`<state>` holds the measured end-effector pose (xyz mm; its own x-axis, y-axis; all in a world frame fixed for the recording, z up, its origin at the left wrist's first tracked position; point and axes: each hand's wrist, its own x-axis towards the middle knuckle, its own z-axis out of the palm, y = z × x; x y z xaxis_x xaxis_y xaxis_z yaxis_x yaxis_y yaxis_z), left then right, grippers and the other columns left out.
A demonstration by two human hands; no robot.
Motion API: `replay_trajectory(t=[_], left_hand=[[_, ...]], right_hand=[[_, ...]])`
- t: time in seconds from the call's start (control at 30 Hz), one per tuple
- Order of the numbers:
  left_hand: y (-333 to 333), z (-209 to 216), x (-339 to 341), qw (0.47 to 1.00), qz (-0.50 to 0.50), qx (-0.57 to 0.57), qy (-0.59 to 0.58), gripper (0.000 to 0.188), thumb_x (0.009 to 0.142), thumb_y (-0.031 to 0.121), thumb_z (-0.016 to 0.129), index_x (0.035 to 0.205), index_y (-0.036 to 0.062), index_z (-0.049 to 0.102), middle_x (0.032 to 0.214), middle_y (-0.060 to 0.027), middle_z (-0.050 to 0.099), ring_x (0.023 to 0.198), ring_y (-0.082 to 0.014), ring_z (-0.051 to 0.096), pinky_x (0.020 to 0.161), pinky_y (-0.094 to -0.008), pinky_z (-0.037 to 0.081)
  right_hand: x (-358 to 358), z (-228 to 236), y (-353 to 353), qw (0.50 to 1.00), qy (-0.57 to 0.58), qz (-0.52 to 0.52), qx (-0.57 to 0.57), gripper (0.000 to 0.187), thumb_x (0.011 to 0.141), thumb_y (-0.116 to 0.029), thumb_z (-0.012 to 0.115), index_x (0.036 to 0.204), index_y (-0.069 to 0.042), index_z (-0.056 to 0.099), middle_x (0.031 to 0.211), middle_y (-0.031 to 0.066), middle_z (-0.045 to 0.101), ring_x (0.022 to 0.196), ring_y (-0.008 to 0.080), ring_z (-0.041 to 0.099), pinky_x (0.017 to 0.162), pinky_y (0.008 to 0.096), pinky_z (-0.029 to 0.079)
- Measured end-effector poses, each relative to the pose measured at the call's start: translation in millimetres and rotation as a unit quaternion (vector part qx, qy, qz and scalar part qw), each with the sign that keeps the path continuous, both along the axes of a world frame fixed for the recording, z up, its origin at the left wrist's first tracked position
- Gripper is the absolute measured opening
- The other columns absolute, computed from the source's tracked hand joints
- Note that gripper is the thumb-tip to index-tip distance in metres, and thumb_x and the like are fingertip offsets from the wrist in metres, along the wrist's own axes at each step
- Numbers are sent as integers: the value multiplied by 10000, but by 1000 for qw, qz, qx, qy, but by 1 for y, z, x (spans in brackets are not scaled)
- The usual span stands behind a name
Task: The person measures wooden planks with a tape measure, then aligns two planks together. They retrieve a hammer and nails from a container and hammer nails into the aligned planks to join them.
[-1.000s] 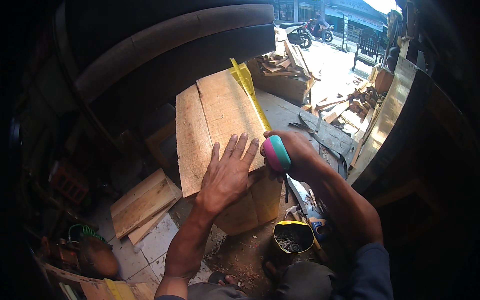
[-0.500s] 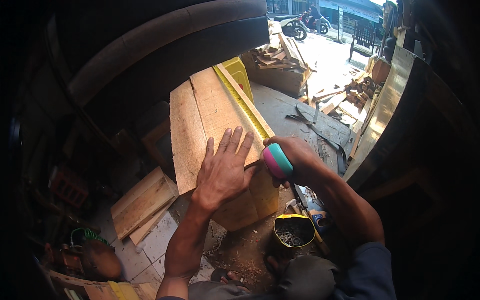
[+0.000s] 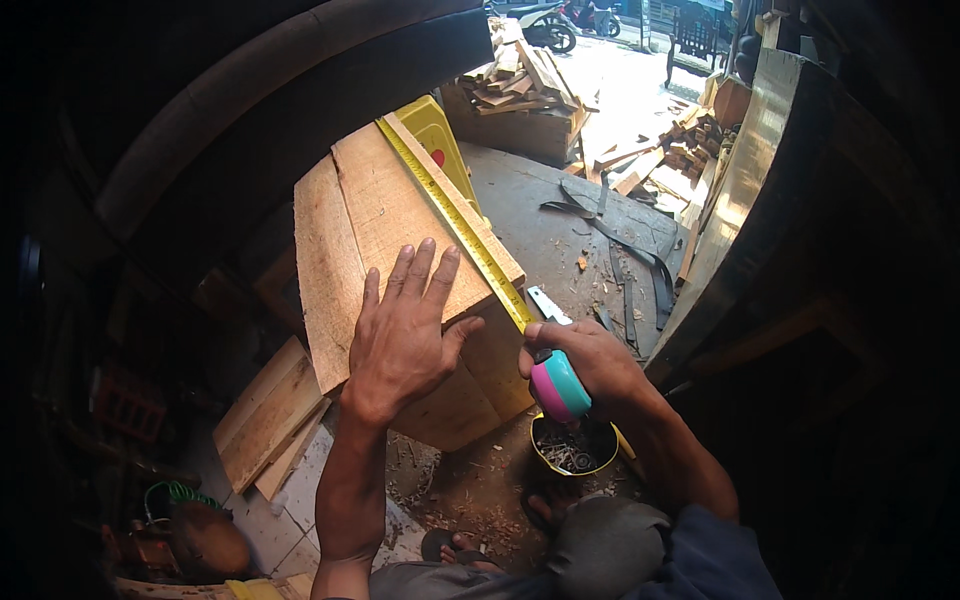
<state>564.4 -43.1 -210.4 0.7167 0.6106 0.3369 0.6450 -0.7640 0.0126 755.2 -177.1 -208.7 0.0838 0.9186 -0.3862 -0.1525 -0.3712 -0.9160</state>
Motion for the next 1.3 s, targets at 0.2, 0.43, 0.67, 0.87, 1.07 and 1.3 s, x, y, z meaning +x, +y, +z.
replay_trajectory(t=[0.2, 0.43, 0.67, 0.87, 1.07, 1.3], left_hand=[[1, -4, -1, 1000, -3, 11, -12, 766, 953, 523, 601, 1557, 99, 395, 1592, -214, 379, 1485, -394, 348, 1204, -596, 233], [0, -3, -1, 1000, -3, 8, -12, 766, 953, 517, 605, 1560, 102, 392, 1596, -208, 376, 1485, -395, 347, 1206, -593, 230], [-1, -1, -2, 1000, 1, 6, -11, 762, 953, 521, 602, 1561, 111, 393, 1604, -200, 368, 1491, -391, 338, 1213, -585, 217], [-1, -3, -1, 1000, 1, 6, -11, 770, 948, 527, 605, 1561, 112, 395, 1607, -197, 365, 1493, -387, 335, 1217, -585, 208], [0, -3, -4, 1000, 4, 5, -12, 766, 947, 527, 607, 1558, 114, 402, 1606, -195, 368, 1493, -387, 335, 1216, -585, 211], [0, -4, -1, 1000, 1, 8, -16, 766, 942, 524, 616, 1560, 125, 403, 1604, -191, 373, 1490, -393, 337, 1214, -588, 217]], right_hand=[[-1, -4, 1, 1000, 16, -11, 9, 411, 1011, -359, 535, 832, -16, 674, 604, 50, 603, 410, 140, 561, 372, 283, 452], [-3, -3, 0, 1000, 15, -16, 22, 395, 1009, -341, 542, 818, -21, 674, 627, 41, 613, 446, 120, 559, 427, 265, 448], [-3, -9, 0, 999, 21, -12, 29, 403, 1014, -346, 543, 810, -27, 682, 656, 21, 622, 514, 98, 573, 512, 246, 456], [-1, -12, 0, 999, 13, -6, 42, 413, 1028, -337, 530, 805, -25, 683, 668, 15, 622, 531, 90, 564, 543, 246, 456], [-6, -7, 0, 999, 27, -9, 22, 420, 1030, -341, 525, 805, -24, 683, 669, 13, 623, 532, 89, 559, 547, 247, 453], [-4, -14, -1, 1000, 1, -16, 25, 426, 1025, -365, 527, 816, -33, 693, 671, 11, 625, 536, 91, 571, 544, 243, 458]])
